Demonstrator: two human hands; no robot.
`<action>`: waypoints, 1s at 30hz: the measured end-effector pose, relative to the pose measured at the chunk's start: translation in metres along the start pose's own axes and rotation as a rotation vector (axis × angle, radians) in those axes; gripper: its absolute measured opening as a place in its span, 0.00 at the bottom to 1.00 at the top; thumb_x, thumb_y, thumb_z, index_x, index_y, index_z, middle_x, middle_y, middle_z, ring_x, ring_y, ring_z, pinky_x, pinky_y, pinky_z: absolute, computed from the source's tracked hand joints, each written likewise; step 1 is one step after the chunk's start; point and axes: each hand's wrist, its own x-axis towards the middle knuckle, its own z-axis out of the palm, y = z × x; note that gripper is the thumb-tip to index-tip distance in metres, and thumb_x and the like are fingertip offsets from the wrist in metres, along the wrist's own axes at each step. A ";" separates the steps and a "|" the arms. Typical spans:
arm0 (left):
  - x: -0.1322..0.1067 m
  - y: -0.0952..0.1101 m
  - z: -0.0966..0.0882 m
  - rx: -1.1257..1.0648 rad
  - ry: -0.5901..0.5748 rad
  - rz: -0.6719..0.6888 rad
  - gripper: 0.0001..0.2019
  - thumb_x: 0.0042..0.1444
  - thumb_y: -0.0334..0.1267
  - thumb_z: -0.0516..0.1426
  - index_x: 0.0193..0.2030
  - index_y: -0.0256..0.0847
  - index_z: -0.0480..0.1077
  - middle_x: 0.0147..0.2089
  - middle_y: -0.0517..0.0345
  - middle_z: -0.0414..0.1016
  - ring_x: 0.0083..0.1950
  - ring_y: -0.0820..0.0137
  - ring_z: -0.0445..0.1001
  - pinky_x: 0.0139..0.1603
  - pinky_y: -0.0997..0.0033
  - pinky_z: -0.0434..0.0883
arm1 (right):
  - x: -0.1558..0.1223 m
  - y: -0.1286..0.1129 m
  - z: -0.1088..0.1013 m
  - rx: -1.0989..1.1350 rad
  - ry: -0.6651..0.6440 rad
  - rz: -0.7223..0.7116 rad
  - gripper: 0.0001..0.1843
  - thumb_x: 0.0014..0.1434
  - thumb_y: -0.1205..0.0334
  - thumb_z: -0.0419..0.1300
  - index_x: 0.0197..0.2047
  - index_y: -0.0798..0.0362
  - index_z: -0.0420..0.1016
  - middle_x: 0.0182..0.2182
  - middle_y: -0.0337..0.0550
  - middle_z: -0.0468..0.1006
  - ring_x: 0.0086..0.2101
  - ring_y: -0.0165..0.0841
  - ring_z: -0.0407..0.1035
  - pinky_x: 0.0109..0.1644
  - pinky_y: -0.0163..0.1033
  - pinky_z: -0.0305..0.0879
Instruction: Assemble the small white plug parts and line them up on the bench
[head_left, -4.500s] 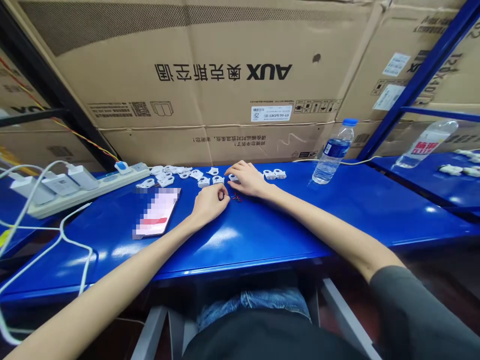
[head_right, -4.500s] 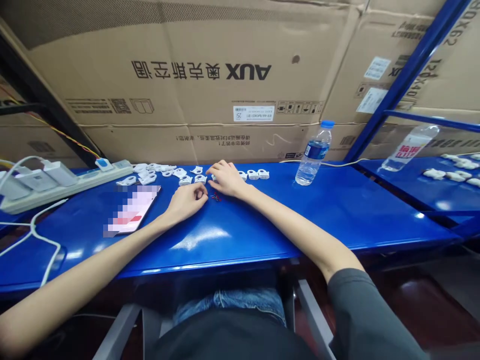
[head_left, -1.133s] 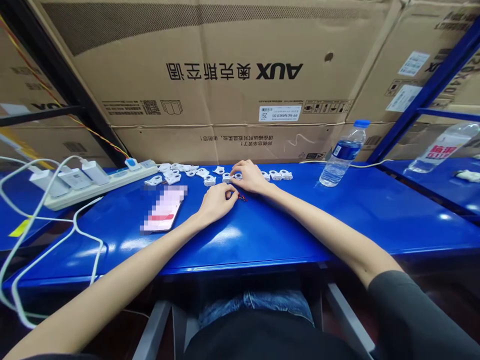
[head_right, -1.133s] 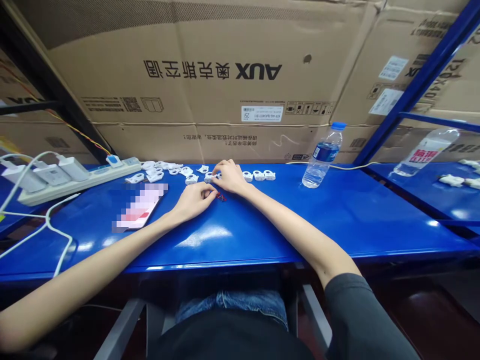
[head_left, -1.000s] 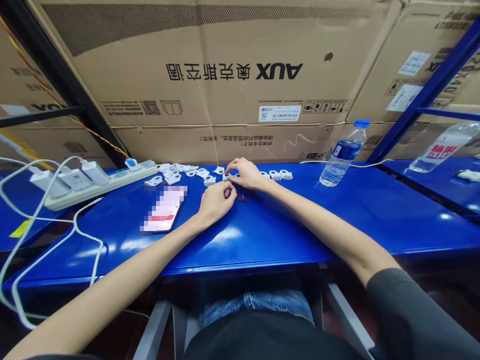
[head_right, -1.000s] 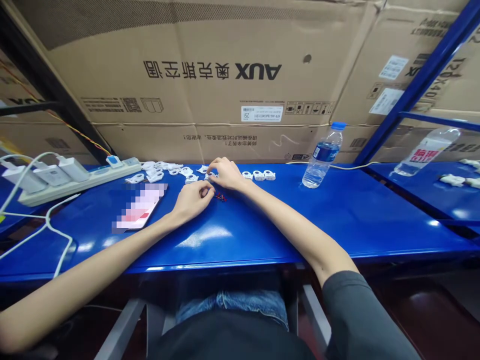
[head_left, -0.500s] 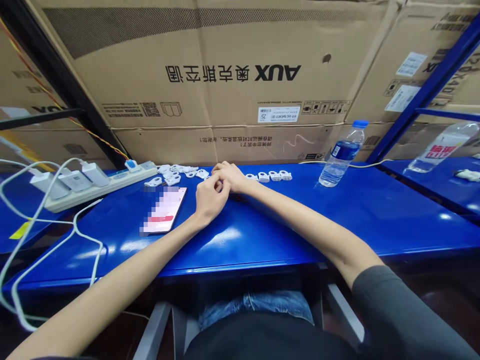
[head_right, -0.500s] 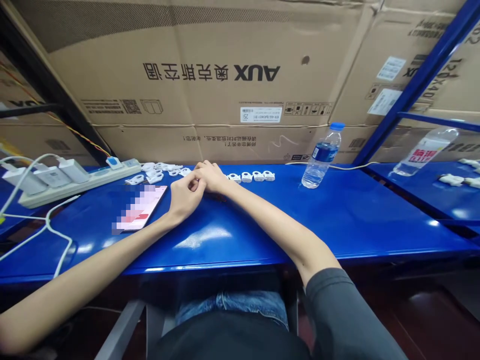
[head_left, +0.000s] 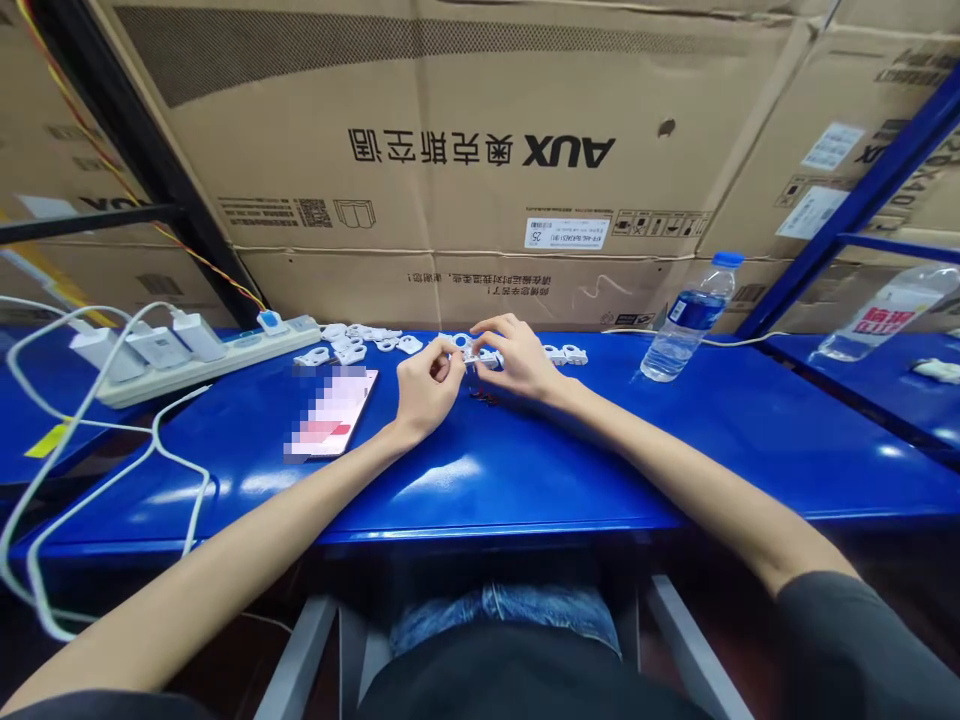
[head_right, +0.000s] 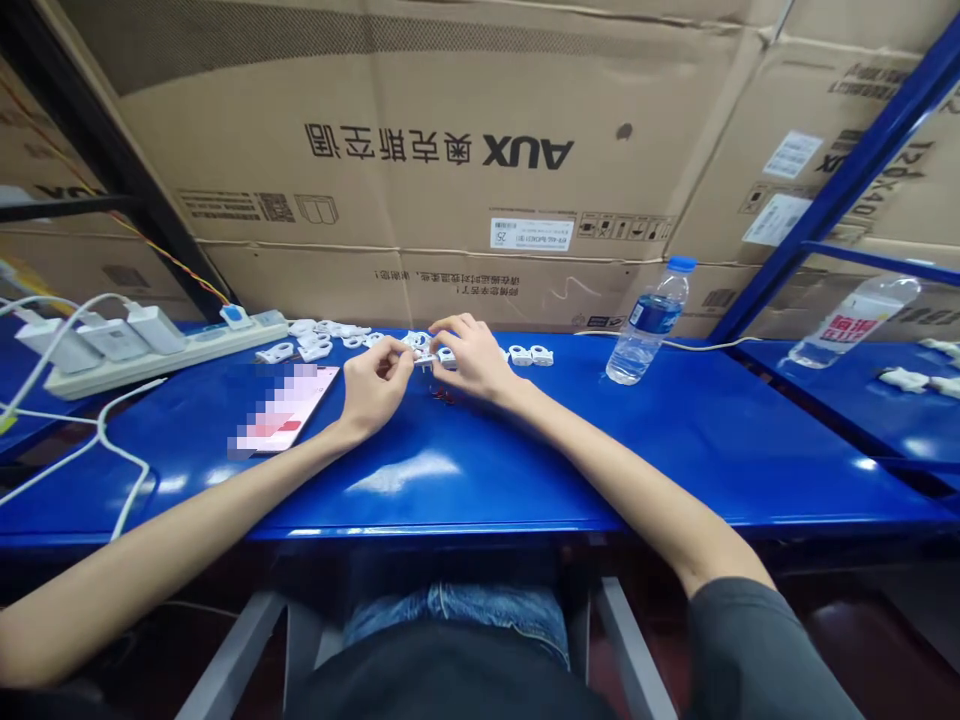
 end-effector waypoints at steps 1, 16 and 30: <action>0.000 0.001 0.000 -0.006 -0.011 -0.003 0.10 0.64 0.41 0.55 0.32 0.42 0.69 0.21 0.68 0.56 0.24 0.74 0.57 0.32 0.71 0.60 | -0.009 -0.001 -0.008 -0.029 -0.012 -0.018 0.07 0.66 0.61 0.62 0.46 0.49 0.78 0.58 0.48 0.78 0.58 0.44 0.66 0.62 0.51 0.62; -0.005 -0.003 0.007 -0.014 -0.316 -0.025 0.08 0.60 0.41 0.59 0.43 0.42 0.75 0.23 0.70 0.58 0.26 0.73 0.61 0.36 0.72 0.63 | -0.047 -0.006 -0.042 -0.190 -0.024 -0.019 0.09 0.67 0.63 0.60 0.47 0.47 0.80 0.58 0.49 0.79 0.58 0.47 0.68 0.61 0.56 0.64; -0.002 -0.002 0.006 0.004 -0.270 -0.035 0.06 0.57 0.40 0.59 0.33 0.41 0.75 0.21 0.69 0.57 0.26 0.74 0.60 0.36 0.72 0.62 | -0.042 -0.019 -0.039 -0.180 -0.034 -0.024 0.10 0.68 0.64 0.59 0.48 0.46 0.81 0.59 0.48 0.79 0.59 0.48 0.67 0.63 0.57 0.62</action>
